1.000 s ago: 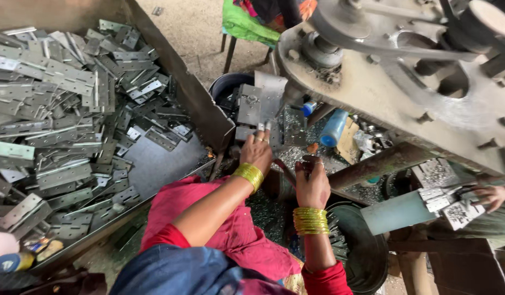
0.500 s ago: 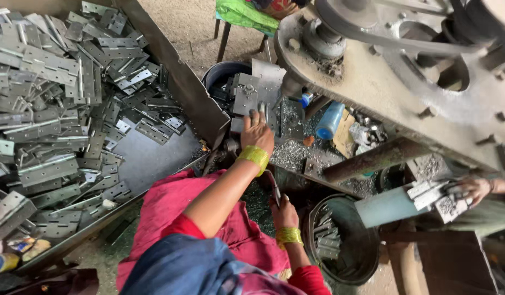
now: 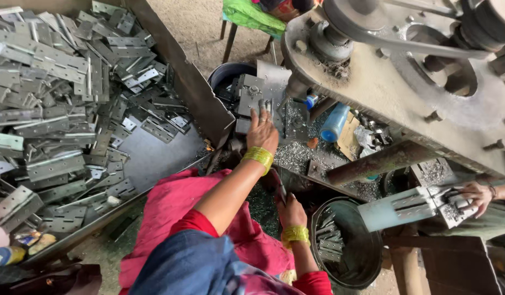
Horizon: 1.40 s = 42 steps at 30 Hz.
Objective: The person repeatedly picks up metal hinge-like parts from a bin, places them into a press machine, and operates the lever to process them. The processed parts are then dropped into a bucket below.
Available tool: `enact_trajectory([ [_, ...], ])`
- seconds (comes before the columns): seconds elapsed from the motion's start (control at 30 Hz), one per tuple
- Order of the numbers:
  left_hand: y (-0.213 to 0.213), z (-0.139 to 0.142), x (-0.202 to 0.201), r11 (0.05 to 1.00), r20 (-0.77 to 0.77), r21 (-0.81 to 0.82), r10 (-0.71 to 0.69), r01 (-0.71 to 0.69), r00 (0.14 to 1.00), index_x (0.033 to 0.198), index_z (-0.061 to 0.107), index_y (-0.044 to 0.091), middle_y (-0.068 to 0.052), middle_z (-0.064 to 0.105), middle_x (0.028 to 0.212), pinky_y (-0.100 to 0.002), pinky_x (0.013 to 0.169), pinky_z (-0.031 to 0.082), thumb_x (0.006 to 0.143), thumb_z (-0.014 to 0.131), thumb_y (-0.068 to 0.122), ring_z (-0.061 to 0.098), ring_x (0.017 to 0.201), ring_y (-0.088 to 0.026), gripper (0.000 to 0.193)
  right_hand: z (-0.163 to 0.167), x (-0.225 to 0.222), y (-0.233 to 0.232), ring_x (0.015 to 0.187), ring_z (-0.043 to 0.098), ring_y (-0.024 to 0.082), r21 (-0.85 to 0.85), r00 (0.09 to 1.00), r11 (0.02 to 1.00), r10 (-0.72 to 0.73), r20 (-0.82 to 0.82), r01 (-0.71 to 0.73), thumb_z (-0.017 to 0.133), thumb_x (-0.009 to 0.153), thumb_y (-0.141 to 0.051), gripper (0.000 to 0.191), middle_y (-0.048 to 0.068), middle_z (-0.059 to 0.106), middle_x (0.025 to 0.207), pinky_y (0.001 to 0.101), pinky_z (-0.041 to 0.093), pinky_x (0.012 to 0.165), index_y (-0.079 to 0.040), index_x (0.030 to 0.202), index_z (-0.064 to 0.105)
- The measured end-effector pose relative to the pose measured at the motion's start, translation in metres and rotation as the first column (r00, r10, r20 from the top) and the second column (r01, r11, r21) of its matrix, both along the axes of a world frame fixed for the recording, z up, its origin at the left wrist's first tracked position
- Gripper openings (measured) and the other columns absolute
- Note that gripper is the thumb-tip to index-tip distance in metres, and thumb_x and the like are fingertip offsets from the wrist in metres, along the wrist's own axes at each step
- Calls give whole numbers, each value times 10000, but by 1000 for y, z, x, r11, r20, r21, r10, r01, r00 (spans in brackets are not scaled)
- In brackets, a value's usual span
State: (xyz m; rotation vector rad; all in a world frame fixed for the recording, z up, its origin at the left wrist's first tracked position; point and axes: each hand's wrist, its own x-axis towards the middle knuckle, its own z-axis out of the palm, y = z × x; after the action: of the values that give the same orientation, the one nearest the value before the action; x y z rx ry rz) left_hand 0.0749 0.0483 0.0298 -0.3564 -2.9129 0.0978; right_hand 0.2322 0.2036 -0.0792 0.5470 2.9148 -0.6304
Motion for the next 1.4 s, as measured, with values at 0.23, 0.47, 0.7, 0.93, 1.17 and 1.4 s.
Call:
enact_trajectory([
  [0.23,-8,5,-1,998,28,54,33,-35,999,1214,734,74,-116,197,1710,-620,1217,0,936,551,174,35,1579,-381,346,-22,-12,21,1039,683,443,-71,998,996,60,31,-58,652,873,-454,434,271,719,1010,530,546,852,-98,1110,721],
  [0.47,-9,11,-8,989,-85,143,50,-37,995,1274,702,58,-101,166,1667,-643,1190,-49,876,565,199,3,1544,-378,444,-36,-8,15,1045,652,480,-101,994,989,102,-51,-106,671,906,-489,510,302,700,1003,528,528,862,-19,1103,673],
  [0.7,-5,12,-36,995,177,87,27,-43,984,1288,715,138,-126,255,1696,-622,1260,-107,979,524,107,31,1579,-348,365,-11,-13,20,1028,683,475,-19,999,1000,17,48,-16,636,885,-543,524,286,713,1036,534,543,889,-62,1090,679],
  [0.93,-15,7,-14,986,141,148,56,-77,988,1308,656,119,-116,158,1681,-625,1166,-103,928,494,83,11,1575,-357,415,-14,-2,8,1045,661,486,-70,999,997,43,-18,-44,651,866,-515,517,293,707,1023,543,524,867,-51,1092,669],
  [1.17,-5,46,-27,998,285,-22,66,-63,956,1444,593,112,-179,247,1703,-665,1208,-98,1084,365,250,117,1601,-357,449,-17,-6,24,1024,677,473,-9,1000,1000,3,8,-3,634,870,-452,456,287,712,1026,547,532,853,-68,1113,669],
  [1.4,-24,9,-12,954,-41,267,153,-136,987,1518,424,71,-161,329,1647,-553,1239,31,948,450,153,180,1554,-325,577,-56,19,12,941,693,476,-108,995,993,43,-88,-53,663,885,-495,508,282,711,928,530,547,778,-30,1087,640],
])
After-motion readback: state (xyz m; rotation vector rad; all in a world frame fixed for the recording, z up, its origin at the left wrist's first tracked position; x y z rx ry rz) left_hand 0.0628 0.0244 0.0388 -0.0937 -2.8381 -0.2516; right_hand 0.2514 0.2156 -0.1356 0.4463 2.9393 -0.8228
